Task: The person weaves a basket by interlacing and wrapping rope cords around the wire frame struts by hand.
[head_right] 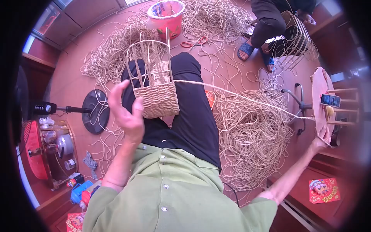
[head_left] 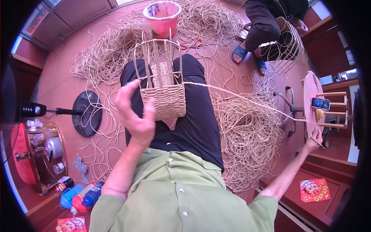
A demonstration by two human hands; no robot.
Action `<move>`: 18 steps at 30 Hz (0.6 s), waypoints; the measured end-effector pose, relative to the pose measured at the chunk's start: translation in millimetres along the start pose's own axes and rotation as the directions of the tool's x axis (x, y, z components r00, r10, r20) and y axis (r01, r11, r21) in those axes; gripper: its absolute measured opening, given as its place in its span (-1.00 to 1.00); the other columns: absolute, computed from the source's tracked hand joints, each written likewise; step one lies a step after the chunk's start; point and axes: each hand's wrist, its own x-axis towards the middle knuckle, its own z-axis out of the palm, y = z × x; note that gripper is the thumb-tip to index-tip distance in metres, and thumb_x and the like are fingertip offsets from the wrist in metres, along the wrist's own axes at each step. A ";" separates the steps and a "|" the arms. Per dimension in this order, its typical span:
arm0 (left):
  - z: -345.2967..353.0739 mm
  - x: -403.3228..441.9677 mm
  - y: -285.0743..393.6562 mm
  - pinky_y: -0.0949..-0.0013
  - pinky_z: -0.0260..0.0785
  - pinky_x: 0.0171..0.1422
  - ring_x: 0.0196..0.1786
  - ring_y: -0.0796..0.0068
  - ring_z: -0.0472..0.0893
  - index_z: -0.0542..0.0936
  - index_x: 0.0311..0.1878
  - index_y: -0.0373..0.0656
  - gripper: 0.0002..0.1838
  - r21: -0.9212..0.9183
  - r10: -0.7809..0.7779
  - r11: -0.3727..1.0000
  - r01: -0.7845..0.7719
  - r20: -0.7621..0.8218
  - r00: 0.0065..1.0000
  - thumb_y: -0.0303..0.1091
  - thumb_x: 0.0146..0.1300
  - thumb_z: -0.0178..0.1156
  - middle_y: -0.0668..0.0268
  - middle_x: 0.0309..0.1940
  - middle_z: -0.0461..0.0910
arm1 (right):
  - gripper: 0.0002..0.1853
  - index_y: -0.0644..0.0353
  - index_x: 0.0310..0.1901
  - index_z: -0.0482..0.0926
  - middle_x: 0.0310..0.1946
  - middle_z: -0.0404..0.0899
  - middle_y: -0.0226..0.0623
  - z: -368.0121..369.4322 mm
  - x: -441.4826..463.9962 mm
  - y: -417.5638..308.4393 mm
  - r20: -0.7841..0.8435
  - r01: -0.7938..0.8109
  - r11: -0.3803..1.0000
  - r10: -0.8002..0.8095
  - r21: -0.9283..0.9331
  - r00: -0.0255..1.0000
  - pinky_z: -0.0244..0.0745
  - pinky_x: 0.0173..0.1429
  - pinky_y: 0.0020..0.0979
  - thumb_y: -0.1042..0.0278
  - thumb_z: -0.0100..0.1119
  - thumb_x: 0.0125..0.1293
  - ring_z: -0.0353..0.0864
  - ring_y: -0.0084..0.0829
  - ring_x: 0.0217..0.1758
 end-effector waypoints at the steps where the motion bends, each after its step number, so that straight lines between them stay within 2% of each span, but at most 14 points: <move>1: -3.9 -0.6 -2.5 0.19 0.25 0.51 0.29 0.30 0.51 0.37 0.39 -0.28 -0.39 -0.136 -0.179 0.976 0.171 -0.048 0.983 -0.55 0.28 0.32 0.13 0.22 0.54 | -0.76 0.20 0.04 0.78 -0.04 0.75 -0.25 3.8 -6.0 -51.1 -0.185 0.222 0.974 -0.227 -0.049 0.956 0.57 0.19 -0.36 0.48 0.34 0.36 0.70 -0.36 0.05; 2: -6.8 1.0 -9.7 0.22 0.31 0.47 0.24 0.35 0.55 0.37 0.38 -0.28 -0.45 -0.305 -0.364 0.885 0.353 0.020 0.931 -0.52 0.35 0.29 0.14 0.19 0.56 | -0.71 0.23 0.08 0.75 -0.04 0.75 -0.23 -17.0 -14.2 -181.3 -0.253 0.468 0.881 -0.437 0.077 0.863 0.58 0.24 -0.36 0.57 0.29 0.34 0.70 -0.31 0.05; 3: -8.9 5.1 -20.5 0.25 0.36 0.42 0.20 0.39 0.58 0.37 0.36 -0.28 -0.51 -0.448 -0.516 0.735 0.509 0.116 0.849 -0.50 0.42 0.26 0.16 0.16 0.59 | -0.65 0.27 0.13 0.71 0.00 0.73 -0.21 -14.8 -36.1 -261.4 -0.178 0.382 0.784 -0.339 0.490 0.924 0.57 0.25 -0.33 0.59 0.26 0.31 0.68 -0.29 0.08; 4: -11.2 7.6 -34.7 0.29 0.44 0.33 0.11 0.44 0.64 0.45 0.28 -0.27 -0.63 -0.427 -0.525 0.700 0.572 0.235 0.818 -0.30 0.54 0.19 0.19 0.05 0.64 | -0.59 0.30 0.18 0.68 0.05 0.71 -0.18 -12.6 -58.0 -341.6 -0.100 0.216 0.545 -0.234 0.810 0.967 0.56 0.25 -0.29 0.61 0.23 0.28 0.66 -0.28 0.12; 5: -11.8 13.1 -39.1 0.31 0.44 0.31 0.09 0.47 0.64 0.49 0.23 -0.25 -0.64 -0.466 -0.523 0.615 0.636 0.363 0.772 -0.23 0.54 0.21 0.22 0.00 0.65 | -0.62 0.30 0.11 0.71 0.04 0.68 -0.25 3.4 -81.5 -378.2 -0.055 0.326 0.699 -0.380 0.637 0.923 0.59 0.17 -0.29 0.61 0.21 0.25 0.64 -0.31 0.09; 6: -12.2 18.7 -42.0 0.33 0.44 0.29 0.06 0.50 0.64 0.53 0.17 -0.24 -0.63 -0.492 -0.503 0.522 0.697 0.483 0.717 -0.16 0.53 0.23 0.26 -0.04 0.65 | -0.64 0.24 0.05 0.75 -0.07 0.68 -0.27 -8.3 -94.4 -448.5 -0.179 0.510 0.497 -0.570 0.702 0.802 0.63 0.07 -0.32 0.64 0.26 0.21 0.67 -0.33 -0.02; 7: -12.9 23.6 -45.5 0.35 0.44 0.28 0.03 0.52 0.64 0.56 0.12 -0.23 -0.62 -0.502 -0.466 0.423 0.754 0.593 0.656 -0.09 0.53 0.25 0.29 -0.09 0.66 | -0.65 0.15 -0.02 0.79 -0.15 0.66 -0.27 -5.7 -111.2 -483.3 -0.203 0.582 0.422 -0.661 0.695 0.723 0.66 -0.03 -0.33 0.66 0.32 0.16 0.69 -0.35 -0.12; 8: -15.1 27.9 -52.6 0.33 0.44 0.25 0.07 0.50 0.64 0.63 0.03 -0.20 -0.45 -0.452 -0.419 0.503 0.737 0.618 0.665 0.19 0.53 0.13 0.25 -0.07 0.69 | -0.62 0.10 -0.04 0.80 -0.21 0.64 -0.30 -0.8 -133.8 -508.0 -0.239 0.554 0.304 -0.670 0.775 0.703 0.68 -0.06 -0.31 0.67 0.39 0.08 0.69 -0.37 -0.18; 9: -19.7 36.6 -57.4 0.29 0.44 0.28 0.07 0.47 0.66 0.63 0.02 -0.21 -0.43 -0.431 -0.400 0.488 0.759 0.662 0.633 0.21 0.55 0.07 0.23 -0.04 0.69 | -0.67 0.10 -0.11 0.80 -0.21 0.67 -0.32 5.5 -152.6 -523.6 -0.236 0.508 0.210 -0.697 0.835 0.677 0.68 -0.06 -0.28 0.51 0.40 0.02 0.73 -0.34 -0.16; 11: -30.0 53.4 -64.5 0.22 0.44 0.32 0.07 0.40 0.69 0.63 -0.02 -0.22 -0.37 -0.381 -0.360 0.454 0.805 0.748 0.557 0.26 0.57 -0.04 0.19 0.02 0.71 | -0.70 0.12 -0.12 0.76 -0.22 0.66 -0.34 8.6 -164.6 -543.2 -0.352 0.602 0.103 -0.729 0.792 0.587 0.68 -0.02 -0.26 0.49 0.36 0.04 0.73 -0.31 -0.14; 12: -35.3 58.8 -65.4 0.17 0.42 0.35 0.14 0.37 0.68 0.65 0.04 -0.25 -0.28 -0.303 -0.387 0.503 0.809 0.758 0.525 0.33 0.56 -0.10 0.15 0.09 0.70 | -0.72 0.07 -0.16 0.77 -0.16 0.70 -0.37 11.4 -169.3 -548.3 -0.329 0.620 0.136 -0.749 0.773 0.575 0.60 0.08 -0.22 0.50 0.40 0.04 0.68 -0.33 -0.10; 15: -38.9 54.2 -51.2 0.15 0.36 0.41 0.27 0.36 0.61 0.61 0.21 -0.28 -0.22 -0.337 -0.347 0.523 0.783 0.755 0.556 0.35 0.55 -0.09 0.13 0.17 0.67 | -0.75 0.02 -0.19 0.74 -0.16 0.73 -0.51 9.5 -178.2 -552.3 -0.247 0.681 0.339 -0.753 0.649 0.610 0.41 0.23 -0.16 0.46 0.39 0.03 0.65 -0.36 0.01; 16: -41.0 49.1 -51.4 0.13 0.25 0.51 0.39 0.34 0.52 0.47 0.42 -0.32 -0.16 -0.358 -0.291 0.490 0.795 0.792 0.537 0.35 0.54 -0.09 0.09 0.29 0.59 | -0.77 -0.01 -0.18 0.72 -0.11 0.71 -0.60 15.7 -184.1 -551.5 -0.224 0.671 0.359 -0.752 0.649 0.620 0.24 0.32 -0.15 0.35 0.35 0.06 0.58 -0.43 0.13; 18: -32.5 50.2 -37.2 0.13 0.12 0.60 0.50 0.29 0.40 0.22 0.60 -0.25 -0.08 -0.308 -0.262 0.409 0.859 0.862 0.434 0.37 0.52 -0.07 0.18 0.45 0.49 | -0.74 -0.02 -0.13 0.72 -0.08 0.73 -0.56 9.7 -188.8 -559.3 -0.191 0.637 0.348 -0.759 0.688 0.622 0.27 0.34 -0.11 0.37 0.34 0.09 0.60 -0.43 0.13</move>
